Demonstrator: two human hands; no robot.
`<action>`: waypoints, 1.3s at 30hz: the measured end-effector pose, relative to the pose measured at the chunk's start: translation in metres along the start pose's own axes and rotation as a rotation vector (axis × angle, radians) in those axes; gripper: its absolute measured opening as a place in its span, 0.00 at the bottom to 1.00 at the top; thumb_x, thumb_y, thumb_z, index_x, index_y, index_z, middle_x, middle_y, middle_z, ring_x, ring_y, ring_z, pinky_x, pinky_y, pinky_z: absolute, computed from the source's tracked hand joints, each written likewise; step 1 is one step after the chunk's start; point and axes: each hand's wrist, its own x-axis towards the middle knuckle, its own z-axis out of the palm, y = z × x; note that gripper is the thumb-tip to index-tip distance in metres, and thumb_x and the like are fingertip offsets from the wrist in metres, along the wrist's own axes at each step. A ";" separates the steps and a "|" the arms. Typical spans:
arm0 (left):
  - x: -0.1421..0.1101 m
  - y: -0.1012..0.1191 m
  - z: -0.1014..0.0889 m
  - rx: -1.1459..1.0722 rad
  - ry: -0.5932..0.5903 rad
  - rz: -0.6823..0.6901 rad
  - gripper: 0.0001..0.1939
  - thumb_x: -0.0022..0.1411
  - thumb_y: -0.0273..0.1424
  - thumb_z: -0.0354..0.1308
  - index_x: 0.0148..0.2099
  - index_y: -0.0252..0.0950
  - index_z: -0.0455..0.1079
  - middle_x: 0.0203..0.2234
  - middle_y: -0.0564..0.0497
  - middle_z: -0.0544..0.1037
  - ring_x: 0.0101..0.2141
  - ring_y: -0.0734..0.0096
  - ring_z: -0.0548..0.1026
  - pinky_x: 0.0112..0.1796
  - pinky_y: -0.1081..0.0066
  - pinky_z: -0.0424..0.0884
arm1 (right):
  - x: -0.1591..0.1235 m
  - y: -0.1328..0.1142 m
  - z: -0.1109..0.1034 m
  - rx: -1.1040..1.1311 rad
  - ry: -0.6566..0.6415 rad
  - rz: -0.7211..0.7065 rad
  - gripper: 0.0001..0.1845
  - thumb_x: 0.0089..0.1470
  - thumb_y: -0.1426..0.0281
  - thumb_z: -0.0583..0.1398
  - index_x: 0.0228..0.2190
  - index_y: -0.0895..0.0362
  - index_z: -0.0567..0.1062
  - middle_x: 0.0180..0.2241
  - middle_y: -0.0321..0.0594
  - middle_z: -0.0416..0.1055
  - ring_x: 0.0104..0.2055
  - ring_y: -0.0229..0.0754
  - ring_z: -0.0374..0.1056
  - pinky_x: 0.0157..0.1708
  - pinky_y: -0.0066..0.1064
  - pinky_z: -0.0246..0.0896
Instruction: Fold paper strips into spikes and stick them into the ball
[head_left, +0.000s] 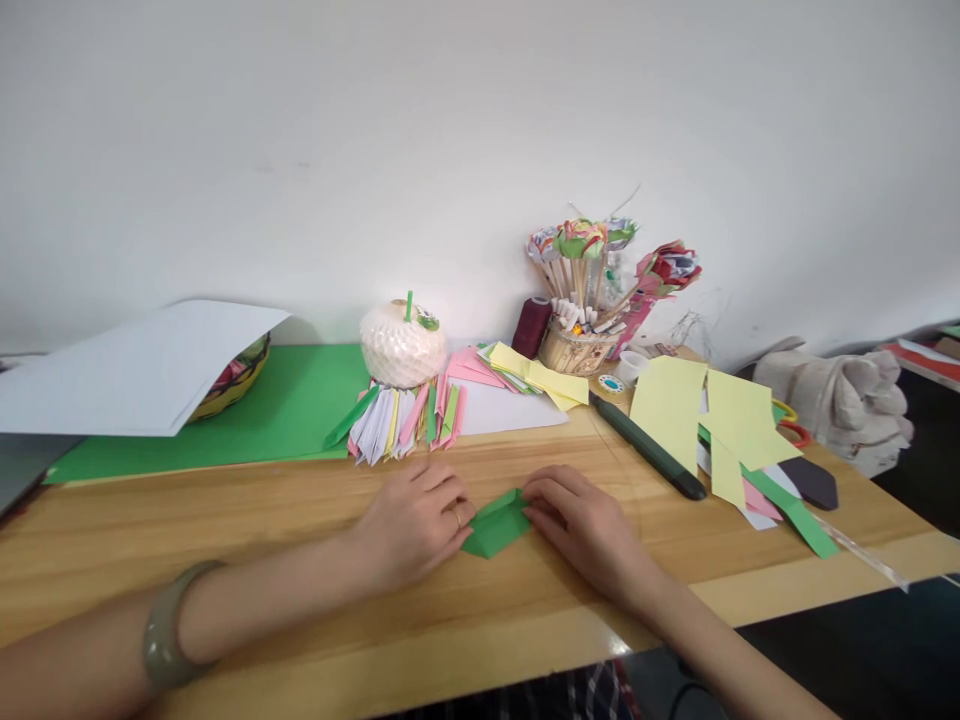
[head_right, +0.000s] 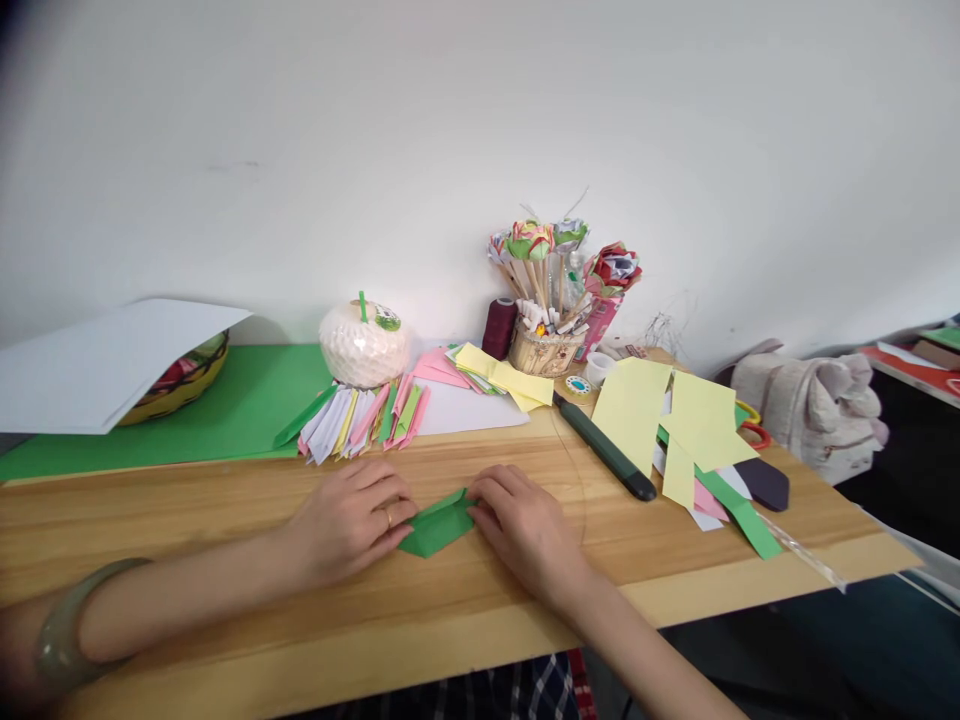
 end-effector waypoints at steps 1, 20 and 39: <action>0.000 0.001 0.002 0.017 0.011 0.015 0.10 0.65 0.25 0.49 0.34 0.33 0.70 0.27 0.49 0.73 0.32 0.64 0.69 0.32 0.66 0.64 | 0.000 0.000 0.000 -0.014 -0.001 -0.020 0.07 0.57 0.76 0.54 0.35 0.55 0.70 0.37 0.43 0.71 0.40 0.46 0.69 0.38 0.39 0.67; -0.004 -0.004 0.015 -0.033 0.108 0.027 0.14 0.68 0.26 0.48 0.31 0.33 0.71 0.27 0.50 0.73 0.31 0.68 0.67 0.28 0.71 0.65 | -0.006 0.000 -0.004 -0.139 -0.021 -0.249 0.10 0.61 0.75 0.52 0.42 0.58 0.70 0.36 0.44 0.74 0.38 0.45 0.68 0.36 0.38 0.68; -0.011 0.002 0.018 0.084 0.098 0.164 0.11 0.63 0.21 0.51 0.28 0.34 0.68 0.24 0.49 0.73 0.28 0.70 0.69 0.29 0.71 0.66 | -0.003 0.003 -0.015 -0.200 -0.109 -0.353 0.11 0.59 0.74 0.53 0.40 0.59 0.73 0.36 0.46 0.72 0.36 0.44 0.66 0.35 0.37 0.66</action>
